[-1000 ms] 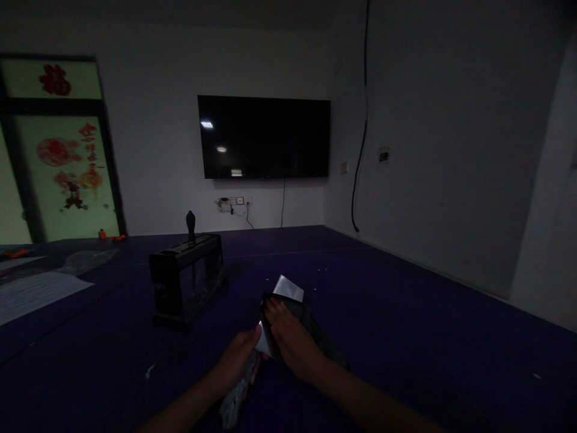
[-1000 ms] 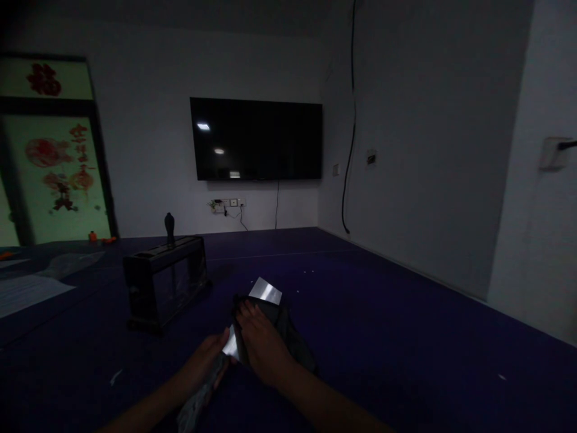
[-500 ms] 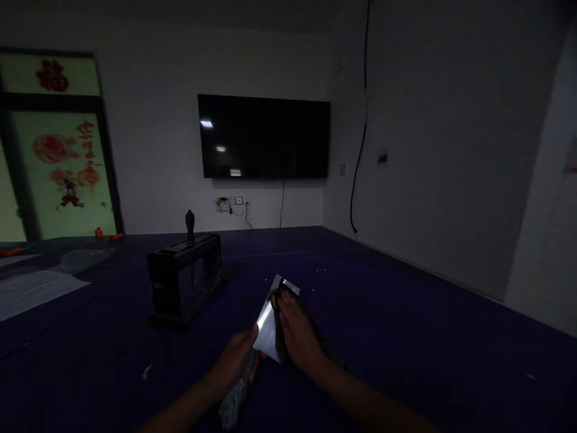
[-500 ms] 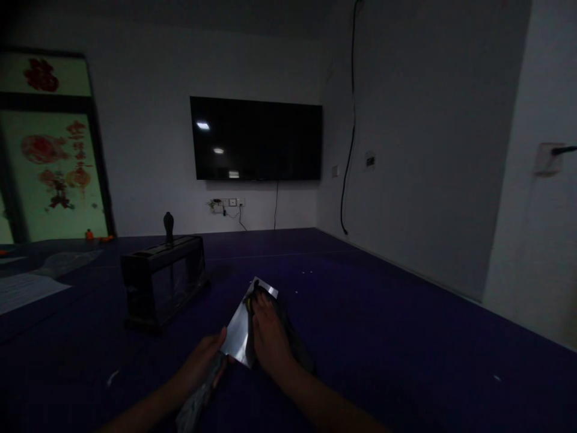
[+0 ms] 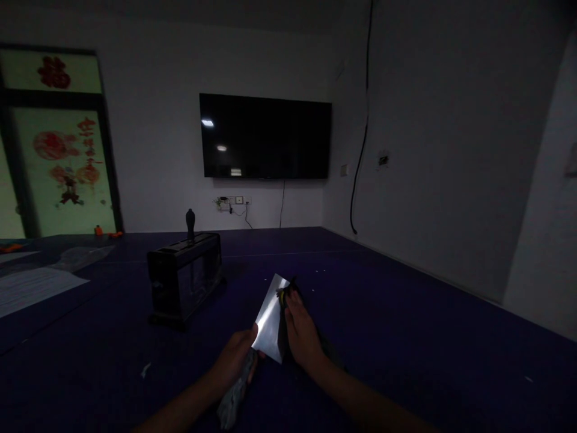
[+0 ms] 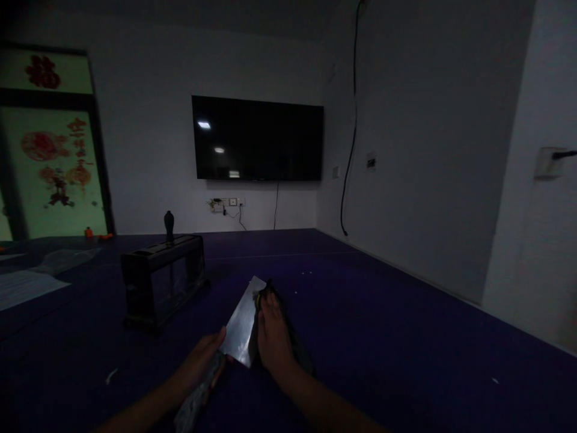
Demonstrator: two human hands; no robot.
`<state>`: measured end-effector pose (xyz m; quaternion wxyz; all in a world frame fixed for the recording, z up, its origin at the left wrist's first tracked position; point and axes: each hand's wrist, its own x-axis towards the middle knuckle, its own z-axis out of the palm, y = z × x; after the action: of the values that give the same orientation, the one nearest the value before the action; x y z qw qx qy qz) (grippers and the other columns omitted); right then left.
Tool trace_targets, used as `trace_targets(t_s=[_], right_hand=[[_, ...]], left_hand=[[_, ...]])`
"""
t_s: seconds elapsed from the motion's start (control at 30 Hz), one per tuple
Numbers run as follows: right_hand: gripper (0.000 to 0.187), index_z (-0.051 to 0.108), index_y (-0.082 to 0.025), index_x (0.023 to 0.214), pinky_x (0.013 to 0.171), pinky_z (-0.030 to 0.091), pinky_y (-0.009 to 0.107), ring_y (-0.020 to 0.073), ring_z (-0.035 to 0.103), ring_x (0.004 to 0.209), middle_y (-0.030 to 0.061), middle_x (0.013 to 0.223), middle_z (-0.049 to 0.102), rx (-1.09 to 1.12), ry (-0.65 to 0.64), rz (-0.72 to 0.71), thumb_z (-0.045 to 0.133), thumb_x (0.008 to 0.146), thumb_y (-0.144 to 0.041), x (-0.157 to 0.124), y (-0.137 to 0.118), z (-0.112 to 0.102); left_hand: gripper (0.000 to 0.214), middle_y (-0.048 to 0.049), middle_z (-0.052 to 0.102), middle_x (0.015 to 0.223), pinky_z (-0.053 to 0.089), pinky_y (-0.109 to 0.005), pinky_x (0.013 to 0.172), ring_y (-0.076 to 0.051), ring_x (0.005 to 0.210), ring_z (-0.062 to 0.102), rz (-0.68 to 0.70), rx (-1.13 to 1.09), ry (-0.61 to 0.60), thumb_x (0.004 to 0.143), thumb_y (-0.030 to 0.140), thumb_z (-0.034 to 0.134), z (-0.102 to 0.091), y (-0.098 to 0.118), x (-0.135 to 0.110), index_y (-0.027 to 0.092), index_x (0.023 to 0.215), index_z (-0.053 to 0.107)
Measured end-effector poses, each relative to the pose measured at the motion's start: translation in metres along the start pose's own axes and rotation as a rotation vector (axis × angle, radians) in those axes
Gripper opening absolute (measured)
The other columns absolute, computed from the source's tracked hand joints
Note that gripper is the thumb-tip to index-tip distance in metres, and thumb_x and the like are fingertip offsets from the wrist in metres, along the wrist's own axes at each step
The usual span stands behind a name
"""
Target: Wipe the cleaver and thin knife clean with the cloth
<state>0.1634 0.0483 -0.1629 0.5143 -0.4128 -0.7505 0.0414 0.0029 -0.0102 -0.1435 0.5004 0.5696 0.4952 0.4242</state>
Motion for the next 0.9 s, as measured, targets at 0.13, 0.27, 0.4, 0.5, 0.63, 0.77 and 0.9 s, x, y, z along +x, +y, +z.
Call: trace_targets(t_s=[0.13,0.27,0.4,0.5,0.63,0.77,0.9], right_hand=[[0.043,0.039,-0.012,0.132,0.106,0.025,0.048,0.0230,0.024,0.131,0.0121,0.140,0.032,-0.058,-0.029,-0.031,0.025,0.093,-0.027,0.000,-0.003,-0.002],[0.043,0.037,-0.013,0.133,0.107,0.022,0.048,0.0220,0.022,0.131,0.0105,0.140,0.032,-0.085,-0.090,-0.132,0.026,0.094,-0.028,0.001,-0.005,-0.005],[0.043,0.036,-0.013,0.134,0.107,0.025,0.048,0.0214,0.021,0.132,0.0094,0.140,0.033,-0.122,-0.160,-0.206,0.025,0.094,-0.027,0.001,-0.010,-0.007],[0.043,0.034,-0.013,0.135,0.107,0.026,0.045,0.0206,0.022,0.131,0.0089,0.140,0.033,-0.153,-0.230,-0.302,0.026,0.094,-0.025,0.001,-0.017,-0.010],[0.044,0.031,-0.013,0.136,0.107,0.026,0.043,0.0196,0.022,0.131,0.0084,0.140,0.032,-0.166,-0.328,-0.409,0.027,0.093,-0.021,0.002,-0.026,-0.016],[0.045,0.029,-0.013,0.136,0.107,0.026,0.041,0.0188,0.021,0.132,0.0085,0.140,0.032,-0.166,-0.354,-0.431,0.027,0.092,-0.019,0.003,-0.027,-0.018],[0.044,0.031,-0.013,0.136,0.107,0.027,0.041,0.0185,0.023,0.131,0.0082,0.140,0.033,-0.166,-0.327,-0.399,0.026,0.092,-0.019,0.003,-0.025,-0.015]], left_hand=[[0.079,0.0035,0.040,0.032,0.022,-0.020,0.033,-0.007,0.027,0.034,0.015,0.015,-0.037,0.058,0.085,0.021,-0.001,-0.003,0.002,0.014,0.061,0.055],[0.078,0.0028,0.041,0.033,0.023,-0.020,0.034,-0.007,0.027,0.034,0.020,0.044,-0.063,0.060,0.084,0.020,0.000,0.000,0.000,0.014,0.059,0.054],[0.077,0.0031,0.041,0.033,0.023,-0.020,0.035,-0.007,0.027,0.033,0.026,0.066,-0.046,0.060,0.084,0.021,0.001,0.003,-0.002,0.014,0.058,0.054],[0.075,0.0033,0.041,0.033,0.023,-0.021,0.035,-0.008,0.027,0.034,0.040,0.070,-0.066,0.061,0.083,0.023,0.001,0.003,-0.002,0.014,0.060,0.054],[0.070,0.0038,0.041,0.033,0.023,-0.020,0.035,-0.007,0.028,0.034,0.055,0.057,-0.068,0.060,0.081,0.032,0.001,0.001,0.000,0.014,0.060,0.053],[0.070,0.0037,0.041,0.034,0.022,-0.020,0.035,-0.007,0.028,0.034,0.053,0.053,-0.054,0.059,0.081,0.032,0.002,-0.001,0.001,0.015,0.058,0.053],[0.075,0.0033,0.041,0.033,0.023,-0.021,0.036,-0.007,0.028,0.033,0.043,0.057,-0.045,0.059,0.084,0.024,0.001,-0.002,0.001,0.014,0.059,0.053]])
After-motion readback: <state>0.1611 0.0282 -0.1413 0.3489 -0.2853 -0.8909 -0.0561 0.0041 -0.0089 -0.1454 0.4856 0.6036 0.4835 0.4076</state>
